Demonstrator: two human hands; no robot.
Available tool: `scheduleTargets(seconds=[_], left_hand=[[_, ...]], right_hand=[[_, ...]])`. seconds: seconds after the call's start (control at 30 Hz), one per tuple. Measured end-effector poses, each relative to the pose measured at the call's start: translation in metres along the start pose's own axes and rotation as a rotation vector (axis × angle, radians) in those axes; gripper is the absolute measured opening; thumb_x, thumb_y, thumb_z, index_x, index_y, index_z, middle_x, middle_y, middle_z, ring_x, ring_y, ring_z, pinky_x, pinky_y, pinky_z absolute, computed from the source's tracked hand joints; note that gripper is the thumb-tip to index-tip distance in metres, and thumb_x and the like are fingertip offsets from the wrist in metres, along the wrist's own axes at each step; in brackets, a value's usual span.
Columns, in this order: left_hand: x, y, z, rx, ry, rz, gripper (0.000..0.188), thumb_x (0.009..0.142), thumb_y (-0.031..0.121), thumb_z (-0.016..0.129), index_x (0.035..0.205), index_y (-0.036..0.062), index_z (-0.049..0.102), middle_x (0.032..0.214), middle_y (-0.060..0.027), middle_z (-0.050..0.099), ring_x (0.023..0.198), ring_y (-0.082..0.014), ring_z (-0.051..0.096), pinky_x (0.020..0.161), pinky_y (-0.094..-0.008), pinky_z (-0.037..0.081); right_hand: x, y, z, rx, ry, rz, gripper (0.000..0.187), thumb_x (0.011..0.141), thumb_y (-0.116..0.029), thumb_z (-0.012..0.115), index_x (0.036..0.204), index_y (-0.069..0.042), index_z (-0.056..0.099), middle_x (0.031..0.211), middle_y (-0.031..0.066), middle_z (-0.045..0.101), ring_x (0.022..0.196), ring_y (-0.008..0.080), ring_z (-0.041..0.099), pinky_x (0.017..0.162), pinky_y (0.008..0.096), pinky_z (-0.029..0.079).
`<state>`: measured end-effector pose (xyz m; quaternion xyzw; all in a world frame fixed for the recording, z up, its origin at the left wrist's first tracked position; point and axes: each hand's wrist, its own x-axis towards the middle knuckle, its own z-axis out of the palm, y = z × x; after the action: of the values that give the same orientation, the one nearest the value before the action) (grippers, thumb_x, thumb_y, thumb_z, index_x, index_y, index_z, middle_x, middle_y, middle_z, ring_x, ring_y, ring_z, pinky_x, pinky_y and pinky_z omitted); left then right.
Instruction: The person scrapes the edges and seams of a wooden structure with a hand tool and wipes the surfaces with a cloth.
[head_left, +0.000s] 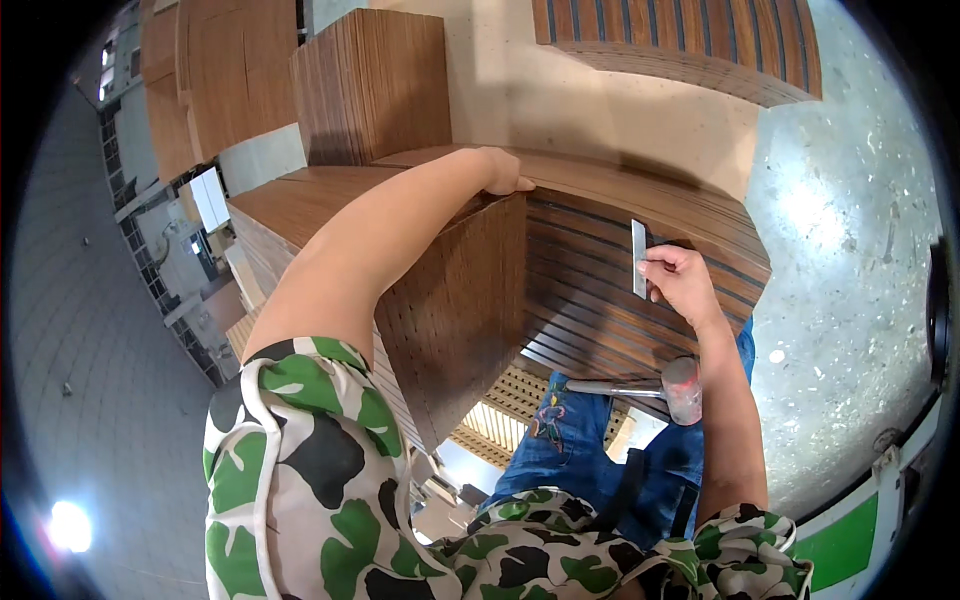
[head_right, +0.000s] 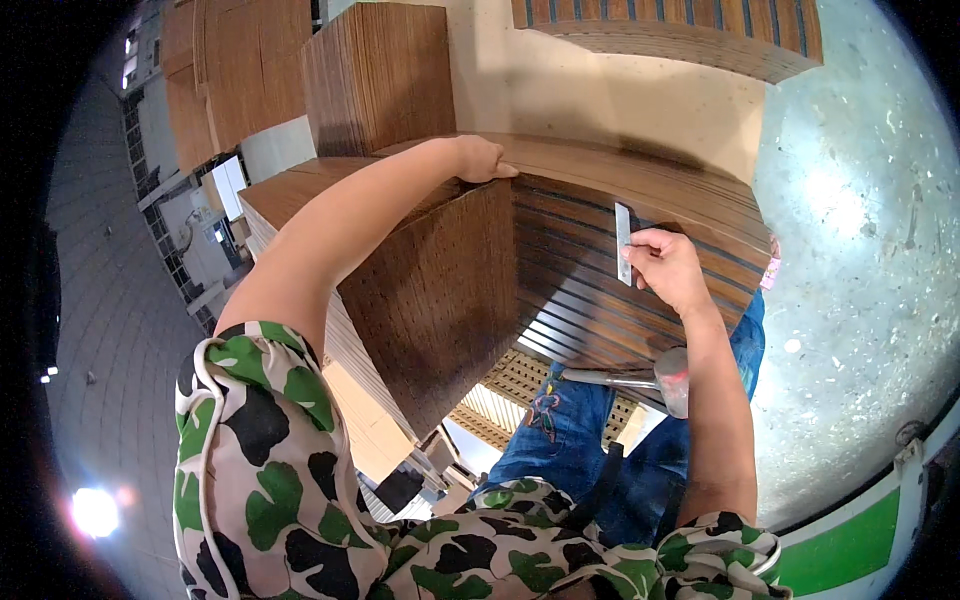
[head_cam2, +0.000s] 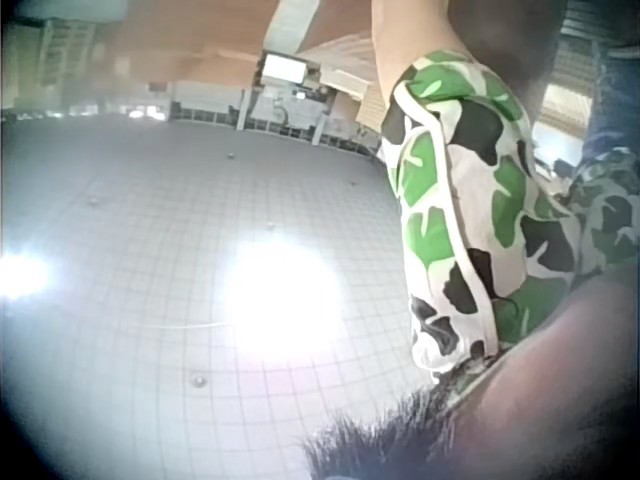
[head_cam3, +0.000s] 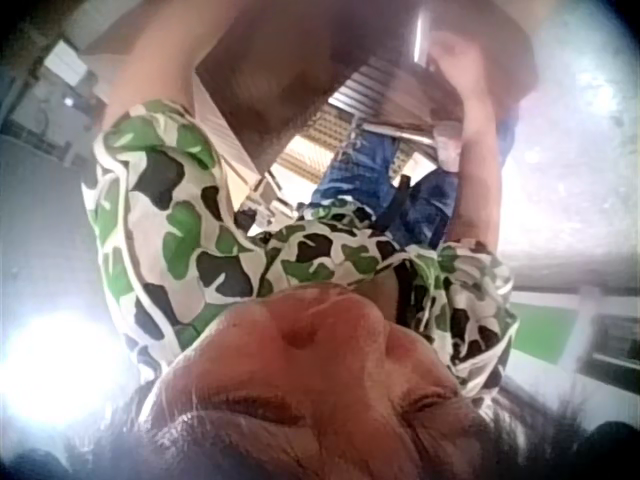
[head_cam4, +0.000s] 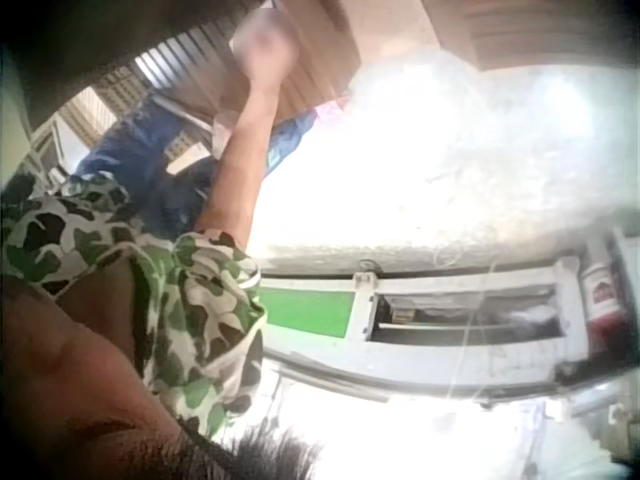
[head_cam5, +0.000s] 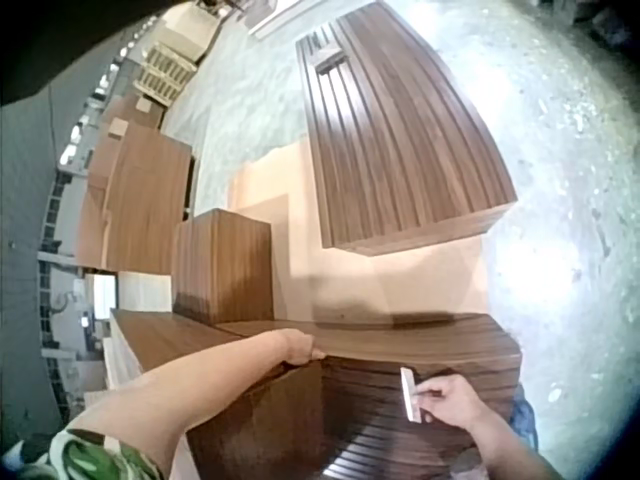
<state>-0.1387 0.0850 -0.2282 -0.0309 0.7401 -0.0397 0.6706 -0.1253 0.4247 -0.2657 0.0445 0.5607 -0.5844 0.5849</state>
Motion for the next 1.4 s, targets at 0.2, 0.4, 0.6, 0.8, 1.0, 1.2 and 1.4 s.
scheduleTargets(seconds=[0.2, 0.4, 0.6, 0.8, 1.0, 1.2, 1.4], left_hand=[[0.002, 0.002, -0.012, 0.074, -0.145, 0.035, 0.068, 0.089, 0.055, 0.056, 0.129, 0.0000, 0.054, 0.127, -0.0202, 0.059, 0.116, -0.0380, 0.056, 0.094, -0.0452, 0.046], [-0.020, 0.008, -0.031, -0.167, -0.214, -0.062, 0.045, 0.087, 0.046, 0.065, 0.103, 0.0035, 0.062, 0.096, -0.0152, 0.063, 0.093, -0.0277, 0.061, 0.070, -0.0414, 0.051], [-0.021, -0.006, -0.030, -0.271, -0.215, -0.056, 0.042, 0.092, 0.045, 0.061, 0.095, 0.0036, 0.059, 0.082, -0.0121, 0.059, 0.079, -0.0233, 0.059, 0.063, -0.0374, 0.048], [-0.027, -0.004, -0.020, -0.234, -0.113, -0.050, 0.043, 0.089, 0.046, 0.065, 0.098, 0.0038, 0.063, 0.088, -0.0095, 0.064, 0.081, -0.0235, 0.060, 0.069, -0.0365, 0.048], [-0.133, -0.028, -0.049, -0.378, -0.059, 0.200, 0.047, 0.090, 0.047, 0.064, 0.095, 0.0008, 0.064, 0.087, -0.0087, 0.066, 0.084, -0.0190, 0.060, 0.077, -0.0326, 0.047], [-0.271, -0.065, 0.030, -0.642, 0.553, -0.061, 0.042, 0.102, 0.035, 0.045, 0.097, -0.0023, 0.065, 0.096, -0.0141, 0.067, 0.094, -0.0255, 0.062, 0.089, -0.0371, 0.046], [-0.255, -0.062, 0.099, -0.274, 1.224, 0.163, 0.047, 0.099, 0.035, 0.036, 0.097, -0.0027, 0.064, 0.108, -0.0180, 0.065, 0.100, -0.0349, 0.060, 0.090, -0.0432, 0.042]], right_hand=[[0.000, -0.004, 0.001, -0.018, 0.001, -0.008, 0.015, 0.088, -0.006, 0.066, 0.097, 0.005, 0.068, 0.072, 0.0062, 0.066, 0.054, 0.0089, 0.056, 0.048, 0.0243, 0.046], [0.000, -0.001, -0.001, -0.044, 0.011, 0.006, 0.015, 0.088, -0.007, 0.066, 0.098, 0.004, 0.068, 0.072, 0.0066, 0.066, 0.054, 0.0092, 0.056, 0.049, 0.0251, 0.046], [0.001, -0.006, 0.000, -0.042, -0.014, 0.022, 0.016, 0.088, -0.007, 0.066, 0.098, 0.005, 0.068, 0.073, 0.0068, 0.066, 0.054, 0.0093, 0.056, 0.049, 0.0254, 0.047], [0.002, 0.003, -0.004, -0.025, -0.013, 0.034, 0.017, 0.088, -0.006, 0.066, 0.099, 0.006, 0.067, 0.073, 0.0072, 0.066, 0.054, 0.0097, 0.056, 0.050, 0.0256, 0.047], [-0.001, -0.008, -0.003, -0.061, 0.002, 0.018, 0.017, 0.087, -0.006, 0.067, 0.098, 0.006, 0.067, 0.073, 0.0071, 0.066, 0.054, 0.0105, 0.056, 0.049, 0.0258, 0.047], [0.011, -0.012, 0.028, 0.073, 0.011, -0.015, 0.009, 0.093, -0.009, 0.059, 0.096, -0.001, 0.057, 0.076, 0.0027, 0.061, 0.064, 0.0088, 0.053, 0.056, 0.0253, 0.044], [0.074, -0.044, 0.111, -0.305, 0.114, -0.292, 0.022, 0.087, -0.012, 0.063, 0.107, -0.003, 0.061, 0.085, 0.0155, 0.068, 0.078, 0.0277, 0.066, 0.071, 0.0360, 0.051]])
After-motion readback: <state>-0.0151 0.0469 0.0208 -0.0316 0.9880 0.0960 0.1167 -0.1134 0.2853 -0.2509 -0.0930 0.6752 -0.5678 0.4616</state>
